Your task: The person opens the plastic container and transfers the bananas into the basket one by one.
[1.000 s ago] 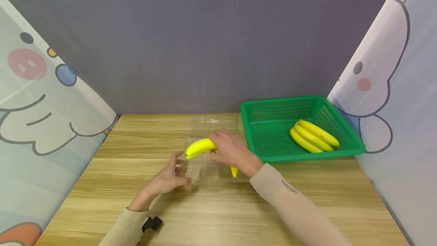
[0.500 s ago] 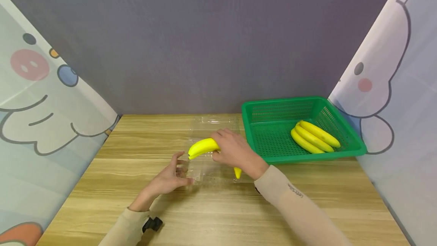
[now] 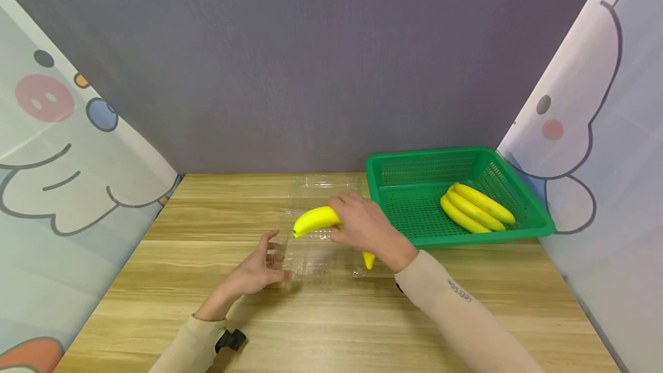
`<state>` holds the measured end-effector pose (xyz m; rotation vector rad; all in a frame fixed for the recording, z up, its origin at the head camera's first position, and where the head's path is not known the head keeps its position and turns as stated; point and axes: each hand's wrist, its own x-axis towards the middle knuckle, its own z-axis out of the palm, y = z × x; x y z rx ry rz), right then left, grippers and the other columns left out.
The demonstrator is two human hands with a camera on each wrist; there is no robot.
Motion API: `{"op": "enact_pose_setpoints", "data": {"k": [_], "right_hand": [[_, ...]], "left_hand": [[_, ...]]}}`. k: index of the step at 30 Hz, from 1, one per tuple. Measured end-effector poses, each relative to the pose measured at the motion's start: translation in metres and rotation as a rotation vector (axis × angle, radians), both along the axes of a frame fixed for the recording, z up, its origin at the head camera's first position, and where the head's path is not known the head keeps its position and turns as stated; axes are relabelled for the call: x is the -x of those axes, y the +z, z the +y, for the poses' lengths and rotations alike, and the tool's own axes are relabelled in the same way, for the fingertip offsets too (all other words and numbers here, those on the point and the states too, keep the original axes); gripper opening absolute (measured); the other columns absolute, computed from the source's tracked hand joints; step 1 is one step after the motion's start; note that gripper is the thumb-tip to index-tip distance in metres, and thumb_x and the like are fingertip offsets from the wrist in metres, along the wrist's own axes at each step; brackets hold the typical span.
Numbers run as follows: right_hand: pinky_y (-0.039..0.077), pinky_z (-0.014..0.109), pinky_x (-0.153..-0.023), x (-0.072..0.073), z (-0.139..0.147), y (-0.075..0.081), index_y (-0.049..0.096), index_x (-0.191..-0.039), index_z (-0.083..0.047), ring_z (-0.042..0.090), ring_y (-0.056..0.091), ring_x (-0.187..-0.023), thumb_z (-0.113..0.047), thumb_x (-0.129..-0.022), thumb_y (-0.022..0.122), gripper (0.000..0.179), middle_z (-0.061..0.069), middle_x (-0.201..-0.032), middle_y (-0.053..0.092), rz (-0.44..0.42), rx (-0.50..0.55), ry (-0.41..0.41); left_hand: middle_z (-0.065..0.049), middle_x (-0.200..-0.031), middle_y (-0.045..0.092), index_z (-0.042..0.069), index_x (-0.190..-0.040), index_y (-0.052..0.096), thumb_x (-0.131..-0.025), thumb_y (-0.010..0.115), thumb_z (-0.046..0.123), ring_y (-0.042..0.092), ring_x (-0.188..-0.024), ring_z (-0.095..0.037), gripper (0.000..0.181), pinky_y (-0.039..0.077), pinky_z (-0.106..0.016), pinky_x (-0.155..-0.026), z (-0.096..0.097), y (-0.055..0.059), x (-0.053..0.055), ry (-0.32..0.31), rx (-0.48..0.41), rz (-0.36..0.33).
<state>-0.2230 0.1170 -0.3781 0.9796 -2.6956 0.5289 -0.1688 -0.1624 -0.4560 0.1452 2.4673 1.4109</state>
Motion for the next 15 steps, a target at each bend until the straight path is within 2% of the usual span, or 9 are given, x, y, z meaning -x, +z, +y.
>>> {"op": "enact_pose_setpoints", "data": {"k": [15], "right_hand": [[0.045, 0.032, -0.066, 0.004, 0.016, 0.003, 0.065, -0.104, -0.013, 0.016, 0.051, -0.081, -0.017, -0.076, 0.076, 0.030, -0.004, -0.090, 0.060, 0.044, 0.014, -0.007]], "left_hand": [[-0.022, -0.148, 0.039, 0.008, -0.161, 0.010, -0.078, 0.089, 0.026, 0.051, -0.124, -0.036, 0.116, 0.048, -0.052, -0.096, -0.002, -0.003, 0.002, -0.010, -0.001, 0.003]]}}
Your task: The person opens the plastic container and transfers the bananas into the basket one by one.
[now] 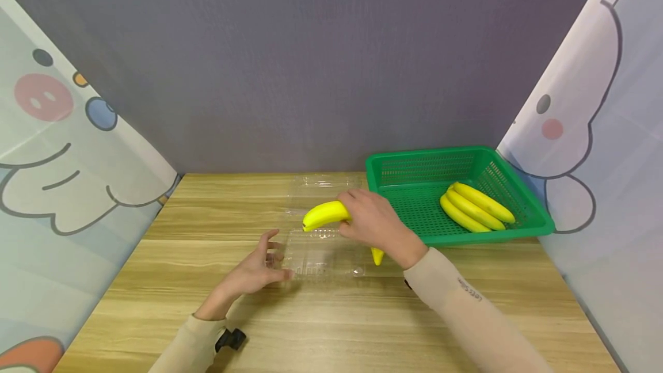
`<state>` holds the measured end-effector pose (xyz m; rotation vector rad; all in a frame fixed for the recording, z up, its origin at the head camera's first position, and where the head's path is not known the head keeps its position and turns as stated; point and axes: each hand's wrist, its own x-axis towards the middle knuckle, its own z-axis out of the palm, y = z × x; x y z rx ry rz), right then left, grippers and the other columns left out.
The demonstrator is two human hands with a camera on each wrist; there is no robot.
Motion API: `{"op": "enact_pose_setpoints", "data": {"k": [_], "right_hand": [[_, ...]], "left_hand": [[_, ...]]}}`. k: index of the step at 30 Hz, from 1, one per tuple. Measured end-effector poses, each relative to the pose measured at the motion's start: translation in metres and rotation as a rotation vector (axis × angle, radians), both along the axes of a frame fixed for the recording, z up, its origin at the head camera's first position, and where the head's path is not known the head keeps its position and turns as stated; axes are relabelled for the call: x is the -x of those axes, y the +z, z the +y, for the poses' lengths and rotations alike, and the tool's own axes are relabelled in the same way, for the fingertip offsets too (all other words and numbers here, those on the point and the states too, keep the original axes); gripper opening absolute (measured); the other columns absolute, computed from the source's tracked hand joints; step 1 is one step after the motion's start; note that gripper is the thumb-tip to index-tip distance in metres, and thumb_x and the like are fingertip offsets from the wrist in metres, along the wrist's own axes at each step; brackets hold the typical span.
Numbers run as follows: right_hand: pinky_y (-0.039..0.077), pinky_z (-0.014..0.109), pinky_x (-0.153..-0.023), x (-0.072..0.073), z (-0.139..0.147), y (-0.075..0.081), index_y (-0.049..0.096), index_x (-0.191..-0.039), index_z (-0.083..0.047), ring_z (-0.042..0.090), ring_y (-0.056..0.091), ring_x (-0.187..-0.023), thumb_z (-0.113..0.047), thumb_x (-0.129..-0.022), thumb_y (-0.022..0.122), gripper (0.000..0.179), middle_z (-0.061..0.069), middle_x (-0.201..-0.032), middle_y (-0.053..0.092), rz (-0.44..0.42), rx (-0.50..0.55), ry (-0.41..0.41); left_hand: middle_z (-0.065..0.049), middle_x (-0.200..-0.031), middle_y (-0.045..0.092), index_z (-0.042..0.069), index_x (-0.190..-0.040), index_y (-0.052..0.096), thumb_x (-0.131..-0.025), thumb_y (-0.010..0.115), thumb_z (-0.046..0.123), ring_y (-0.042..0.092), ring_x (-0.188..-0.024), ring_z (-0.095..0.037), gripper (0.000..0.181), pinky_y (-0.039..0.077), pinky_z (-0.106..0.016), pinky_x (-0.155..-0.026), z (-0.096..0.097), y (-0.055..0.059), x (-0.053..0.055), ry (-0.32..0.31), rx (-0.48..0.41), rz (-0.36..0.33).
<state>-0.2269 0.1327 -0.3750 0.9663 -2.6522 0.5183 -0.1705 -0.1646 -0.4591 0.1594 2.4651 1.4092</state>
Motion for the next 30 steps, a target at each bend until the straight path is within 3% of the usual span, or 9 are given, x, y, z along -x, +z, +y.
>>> {"op": "enact_pose_setpoints", "data": {"k": [13, 30], "right_hand": [[0.043, 0.032, -0.063, 0.002, 0.014, 0.002, 0.063, -0.102, -0.012, 0.017, 0.048, -0.076, -0.015, -0.076, 0.073, 0.028, -0.003, -0.087, 0.056, 0.055, -0.009, -0.009], [0.043, 0.034, -0.064, 0.004, 0.025, 0.007, 0.065, -0.110, -0.009, 0.019, 0.049, -0.078, -0.017, -0.079, 0.072, 0.033, 0.000, -0.089, 0.059, 0.022, -0.047, -0.069]], "left_hand": [[-0.023, -0.148, 0.039, 0.009, -0.161, 0.010, -0.079, 0.089, 0.027, 0.050, -0.126, -0.039, 0.115, 0.048, -0.054, -0.097, 0.000, 0.000, 0.000, -0.004, 0.004, -0.004], [-0.024, -0.148, 0.039, 0.009, -0.161, 0.010, -0.079, 0.088, 0.026, 0.050, -0.126, -0.040, 0.114, 0.047, -0.055, -0.098, 0.000, 0.000, 0.000, -0.008, -0.013, -0.007]]}}
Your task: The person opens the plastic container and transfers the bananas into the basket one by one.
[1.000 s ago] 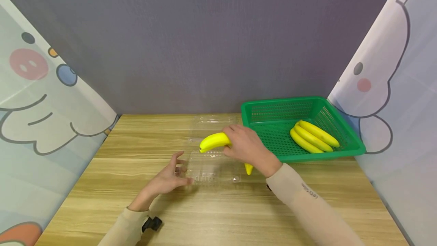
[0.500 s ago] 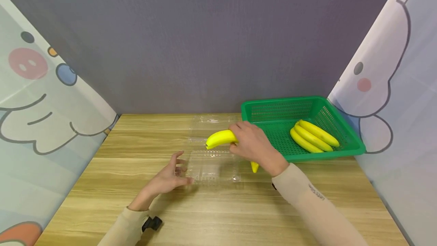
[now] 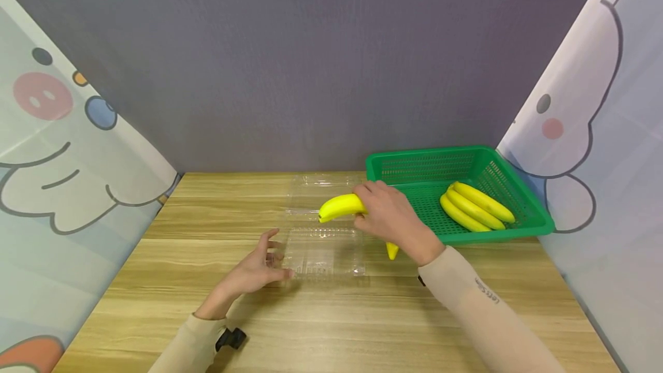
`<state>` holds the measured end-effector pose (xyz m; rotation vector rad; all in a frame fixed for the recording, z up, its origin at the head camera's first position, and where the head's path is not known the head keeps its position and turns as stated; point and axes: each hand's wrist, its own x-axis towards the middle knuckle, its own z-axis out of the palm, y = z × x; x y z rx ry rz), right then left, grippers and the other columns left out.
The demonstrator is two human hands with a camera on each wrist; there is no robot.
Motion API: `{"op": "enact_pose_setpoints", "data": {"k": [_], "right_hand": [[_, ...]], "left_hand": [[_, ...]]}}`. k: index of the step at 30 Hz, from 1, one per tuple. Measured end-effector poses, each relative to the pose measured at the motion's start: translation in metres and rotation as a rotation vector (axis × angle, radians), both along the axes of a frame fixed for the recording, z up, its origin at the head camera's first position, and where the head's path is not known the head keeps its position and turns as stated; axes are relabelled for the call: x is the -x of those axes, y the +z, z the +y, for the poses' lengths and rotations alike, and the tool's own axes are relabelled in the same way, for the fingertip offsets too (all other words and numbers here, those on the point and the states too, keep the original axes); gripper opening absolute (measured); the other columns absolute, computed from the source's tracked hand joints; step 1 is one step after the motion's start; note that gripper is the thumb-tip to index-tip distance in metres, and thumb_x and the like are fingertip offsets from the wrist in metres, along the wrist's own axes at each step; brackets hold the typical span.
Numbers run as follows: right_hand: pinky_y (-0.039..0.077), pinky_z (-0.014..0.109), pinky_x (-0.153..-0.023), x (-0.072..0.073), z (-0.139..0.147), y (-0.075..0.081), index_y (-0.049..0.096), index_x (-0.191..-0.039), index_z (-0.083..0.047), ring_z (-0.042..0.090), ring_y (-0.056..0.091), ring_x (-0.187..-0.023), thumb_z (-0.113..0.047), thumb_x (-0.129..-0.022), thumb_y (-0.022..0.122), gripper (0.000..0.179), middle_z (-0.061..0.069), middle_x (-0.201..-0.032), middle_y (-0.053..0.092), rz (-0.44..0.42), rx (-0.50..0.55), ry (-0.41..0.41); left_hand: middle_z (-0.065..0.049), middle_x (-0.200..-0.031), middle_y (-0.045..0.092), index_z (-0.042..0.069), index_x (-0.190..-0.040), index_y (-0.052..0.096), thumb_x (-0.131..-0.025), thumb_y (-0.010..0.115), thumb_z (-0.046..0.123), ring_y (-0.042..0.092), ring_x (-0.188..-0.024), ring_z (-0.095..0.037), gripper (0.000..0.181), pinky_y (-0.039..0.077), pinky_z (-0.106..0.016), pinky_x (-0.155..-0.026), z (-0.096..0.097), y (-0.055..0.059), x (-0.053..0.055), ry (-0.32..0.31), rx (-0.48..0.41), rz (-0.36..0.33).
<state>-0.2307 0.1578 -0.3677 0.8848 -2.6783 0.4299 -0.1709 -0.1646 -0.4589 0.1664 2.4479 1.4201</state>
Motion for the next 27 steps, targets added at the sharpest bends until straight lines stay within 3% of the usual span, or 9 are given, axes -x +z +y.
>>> {"op": "enact_pose_setpoints", "data": {"k": [16, 27], "right_hand": [[0.044, 0.035, -0.063, 0.009, 0.013, 0.003, 0.065, -0.114, -0.006, 0.021, 0.049, -0.079, -0.018, -0.082, 0.074, 0.035, 0.003, -0.092, 0.060, -0.026, -0.026, -0.028], [0.042, 0.035, -0.060, 0.016, 0.023, 0.007, 0.062, -0.109, -0.005, 0.022, 0.047, -0.076, -0.017, -0.083, 0.071, 0.030, 0.002, -0.084, 0.053, -0.052, -0.048, -0.055]], "left_hand": [[-0.023, -0.148, 0.043, 0.006, -0.161, 0.011, -0.077, 0.088, 0.021, 0.052, -0.126, -0.039, 0.115, 0.047, -0.056, -0.099, 0.000, 0.001, -0.001, 0.012, -0.010, 0.011], [-0.024, -0.147, 0.044, 0.006, -0.160, 0.011, -0.077, 0.087, 0.022, 0.053, -0.122, -0.038, 0.114, 0.048, -0.055, -0.097, 0.000, 0.001, -0.001, -0.001, -0.002, 0.017]]}}
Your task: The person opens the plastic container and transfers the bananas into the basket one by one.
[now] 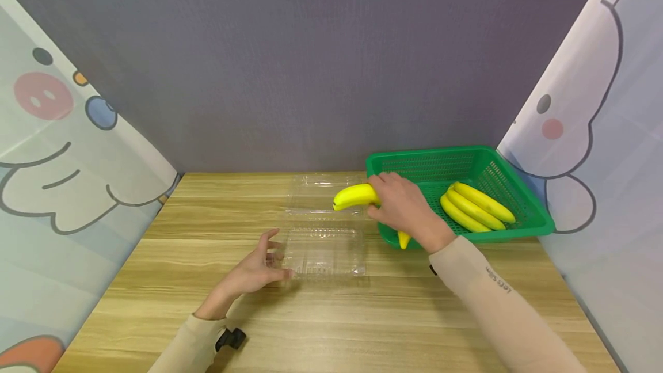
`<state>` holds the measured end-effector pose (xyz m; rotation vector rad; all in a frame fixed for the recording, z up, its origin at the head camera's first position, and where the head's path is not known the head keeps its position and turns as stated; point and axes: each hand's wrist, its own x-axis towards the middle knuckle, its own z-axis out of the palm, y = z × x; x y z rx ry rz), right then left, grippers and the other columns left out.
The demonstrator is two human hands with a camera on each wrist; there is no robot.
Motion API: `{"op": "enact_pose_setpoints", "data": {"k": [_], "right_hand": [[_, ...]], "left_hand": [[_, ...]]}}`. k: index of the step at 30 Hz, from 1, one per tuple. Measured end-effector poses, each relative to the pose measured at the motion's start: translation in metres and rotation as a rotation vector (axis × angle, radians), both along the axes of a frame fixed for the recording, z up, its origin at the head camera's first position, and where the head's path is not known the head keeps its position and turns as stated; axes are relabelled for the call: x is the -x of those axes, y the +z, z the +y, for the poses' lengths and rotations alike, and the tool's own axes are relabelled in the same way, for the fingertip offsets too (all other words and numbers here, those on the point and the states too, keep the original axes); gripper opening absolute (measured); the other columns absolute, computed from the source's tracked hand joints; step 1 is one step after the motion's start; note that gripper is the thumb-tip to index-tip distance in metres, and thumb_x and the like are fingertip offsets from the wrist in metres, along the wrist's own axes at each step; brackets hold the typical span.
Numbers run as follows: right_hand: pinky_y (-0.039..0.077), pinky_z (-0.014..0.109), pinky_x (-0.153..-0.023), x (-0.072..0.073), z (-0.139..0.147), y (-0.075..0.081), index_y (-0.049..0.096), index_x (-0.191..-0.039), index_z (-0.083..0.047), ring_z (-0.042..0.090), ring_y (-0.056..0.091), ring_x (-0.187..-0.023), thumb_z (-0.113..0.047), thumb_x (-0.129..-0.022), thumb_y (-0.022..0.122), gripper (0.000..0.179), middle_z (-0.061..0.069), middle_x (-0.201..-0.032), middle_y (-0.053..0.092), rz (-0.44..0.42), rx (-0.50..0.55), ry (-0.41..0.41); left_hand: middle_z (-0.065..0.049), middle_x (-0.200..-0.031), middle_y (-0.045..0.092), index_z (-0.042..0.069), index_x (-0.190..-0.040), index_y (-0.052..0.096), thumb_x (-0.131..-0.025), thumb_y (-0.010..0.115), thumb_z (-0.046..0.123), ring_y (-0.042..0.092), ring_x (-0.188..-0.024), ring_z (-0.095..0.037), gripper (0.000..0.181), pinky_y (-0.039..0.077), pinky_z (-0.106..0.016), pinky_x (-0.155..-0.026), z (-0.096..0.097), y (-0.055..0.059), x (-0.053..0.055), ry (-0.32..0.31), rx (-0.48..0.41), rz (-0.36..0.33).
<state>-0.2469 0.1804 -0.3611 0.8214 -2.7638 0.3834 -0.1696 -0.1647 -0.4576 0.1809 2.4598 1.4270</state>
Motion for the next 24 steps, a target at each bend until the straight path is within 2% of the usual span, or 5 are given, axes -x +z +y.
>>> {"op": "enact_pose_setpoints", "data": {"k": [7, 16, 24], "right_hand": [[0.044, 0.037, -0.062, 0.007, 0.006, -0.003, 0.062, -0.111, -0.005, 0.023, 0.049, -0.077, -0.016, -0.082, 0.072, 0.032, 0.004, -0.087, 0.057, 0.027, -0.005, -0.006], [0.045, 0.038, -0.062, 0.011, 0.014, -0.002, 0.062, -0.119, -0.002, 0.024, 0.050, -0.076, -0.018, -0.084, 0.072, 0.040, 0.005, -0.090, 0.060, -0.002, -0.012, -0.034], [0.044, 0.039, -0.060, 0.017, 0.025, -0.003, 0.062, -0.121, -0.002, 0.025, 0.049, -0.077, -0.018, -0.085, 0.070, 0.040, 0.006, -0.091, 0.060, -0.032, -0.023, -0.067]], "left_hand": [[-0.023, -0.147, 0.043, 0.007, -0.161, 0.011, -0.077, 0.088, 0.023, 0.054, -0.119, -0.036, 0.115, 0.048, -0.054, -0.096, -0.001, -0.001, 0.001, 0.003, 0.006, -0.002], [-0.025, -0.147, 0.042, 0.006, -0.160, 0.010, -0.078, 0.087, 0.023, 0.054, -0.120, -0.038, 0.114, 0.049, -0.054, -0.095, -0.001, 0.000, 0.001, -0.015, 0.014, 0.006], [-0.022, -0.147, 0.043, 0.007, -0.161, 0.011, -0.077, 0.088, 0.022, 0.053, -0.122, -0.037, 0.115, 0.048, -0.054, -0.096, 0.000, -0.001, 0.001, 0.006, 0.006, -0.004]]}}
